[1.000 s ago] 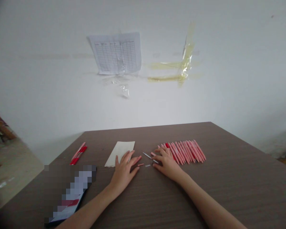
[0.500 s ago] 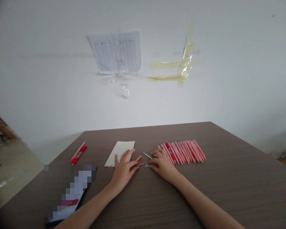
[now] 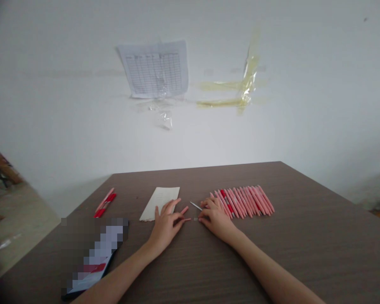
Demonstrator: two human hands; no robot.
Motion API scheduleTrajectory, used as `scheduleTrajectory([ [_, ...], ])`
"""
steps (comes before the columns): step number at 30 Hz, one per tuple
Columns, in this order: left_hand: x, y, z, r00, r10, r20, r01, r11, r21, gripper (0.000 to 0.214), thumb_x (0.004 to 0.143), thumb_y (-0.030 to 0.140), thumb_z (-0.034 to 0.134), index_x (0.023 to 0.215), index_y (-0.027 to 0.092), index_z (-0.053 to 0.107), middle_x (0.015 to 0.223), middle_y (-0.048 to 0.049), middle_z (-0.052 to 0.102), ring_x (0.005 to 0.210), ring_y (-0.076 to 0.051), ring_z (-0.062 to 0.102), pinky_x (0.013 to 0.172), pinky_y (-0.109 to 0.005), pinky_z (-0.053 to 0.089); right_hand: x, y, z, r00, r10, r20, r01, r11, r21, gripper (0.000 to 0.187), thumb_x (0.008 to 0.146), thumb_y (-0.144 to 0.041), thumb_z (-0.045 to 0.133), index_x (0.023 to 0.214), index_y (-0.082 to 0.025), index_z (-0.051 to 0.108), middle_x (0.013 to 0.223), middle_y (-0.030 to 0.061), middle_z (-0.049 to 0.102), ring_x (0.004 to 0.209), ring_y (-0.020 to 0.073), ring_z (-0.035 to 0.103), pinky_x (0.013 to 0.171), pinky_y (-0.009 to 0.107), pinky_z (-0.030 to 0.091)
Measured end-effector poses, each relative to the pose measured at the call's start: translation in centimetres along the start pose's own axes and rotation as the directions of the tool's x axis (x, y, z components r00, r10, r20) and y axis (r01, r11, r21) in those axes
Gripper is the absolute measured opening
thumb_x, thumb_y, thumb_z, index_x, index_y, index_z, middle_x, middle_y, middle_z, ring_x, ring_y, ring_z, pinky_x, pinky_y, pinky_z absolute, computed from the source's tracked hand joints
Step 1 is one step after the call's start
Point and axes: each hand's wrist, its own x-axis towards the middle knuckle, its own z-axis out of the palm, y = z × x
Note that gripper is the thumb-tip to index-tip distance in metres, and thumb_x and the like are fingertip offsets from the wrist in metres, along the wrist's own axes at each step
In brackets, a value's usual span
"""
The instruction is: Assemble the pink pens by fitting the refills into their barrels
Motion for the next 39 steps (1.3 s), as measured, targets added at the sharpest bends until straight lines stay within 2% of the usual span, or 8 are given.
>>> scheduleTrajectory([
  [7,-0.1,0.3,-0.2,1.000,-0.017,-0.015,0.016,0.996,-0.089,0.005,0.081,0.024,0.068,0.080,0.027,0.072,0.141,-0.0036,0.052,0.132,-0.028,0.042,0.109,-0.072,0.015,0.1,0.3,-0.4,0.997,-0.069,-0.026,0.069,0.998,0.007,0.005,0.081,-0.018,0.069,0.082,-0.023,0.070,0.112,0.0070,0.061,0.118,0.0261,0.046,0.108,0.054,0.034],
  [20,-0.2,0.6,-0.5,0.997,0.040,-0.063,-0.046,0.995,-0.088,0.007,0.082,0.023,0.066,0.082,0.028,0.072,0.136,-0.0028,0.057,0.127,-0.028,0.047,0.109,-0.072,0.015,0.2,0.0,-0.8,0.990,-0.111,-0.082,0.114,0.993,0.031,0.005,0.084,-0.019,0.067,0.084,-0.023,0.069,0.109,0.0061,0.061,0.113,0.0253,0.048,0.105,0.053,0.035],
  [25,-0.3,0.6,-0.4,0.995,0.064,-0.073,-0.071,0.994,-0.086,0.006,0.083,0.026,0.066,0.082,0.028,0.072,0.136,-0.0029,0.057,0.127,-0.027,0.047,0.109,-0.072,0.015,0.2,0.0,-0.6,0.991,-0.114,-0.070,0.117,0.993,0.031,0.004,0.084,-0.019,0.067,0.085,-0.023,0.068,0.109,0.0063,0.061,0.112,0.0249,0.048,0.106,0.052,0.034],
  [31,-0.3,0.5,-0.5,0.995,0.067,-0.070,-0.073,0.993,-0.091,0.009,0.082,0.022,0.066,0.085,0.028,0.072,0.134,-0.0036,0.057,0.126,-0.026,0.048,0.110,-0.070,0.015,0.3,-0.2,-0.8,0.991,-0.110,-0.072,0.113,0.993,0.037,0.005,0.084,-0.020,0.067,0.086,-0.024,0.069,0.108,0.0059,0.062,0.113,0.0244,0.048,0.106,0.050,0.035],
  [39,-0.7,0.7,-0.4,0.988,0.124,-0.093,-0.135,0.983,-0.124,0.007,0.084,0.022,0.064,0.085,0.026,0.070,0.130,-0.0055,0.057,0.124,-0.025,0.050,0.111,-0.067,0.019,0.3,-0.9,-0.9,0.994,-0.107,-0.035,0.110,0.990,0.090,0.004,0.085,-0.022,0.067,0.083,-0.024,0.069,0.109,0.0061,0.061,0.114,0.0243,0.049,0.106,0.050,0.035],
])
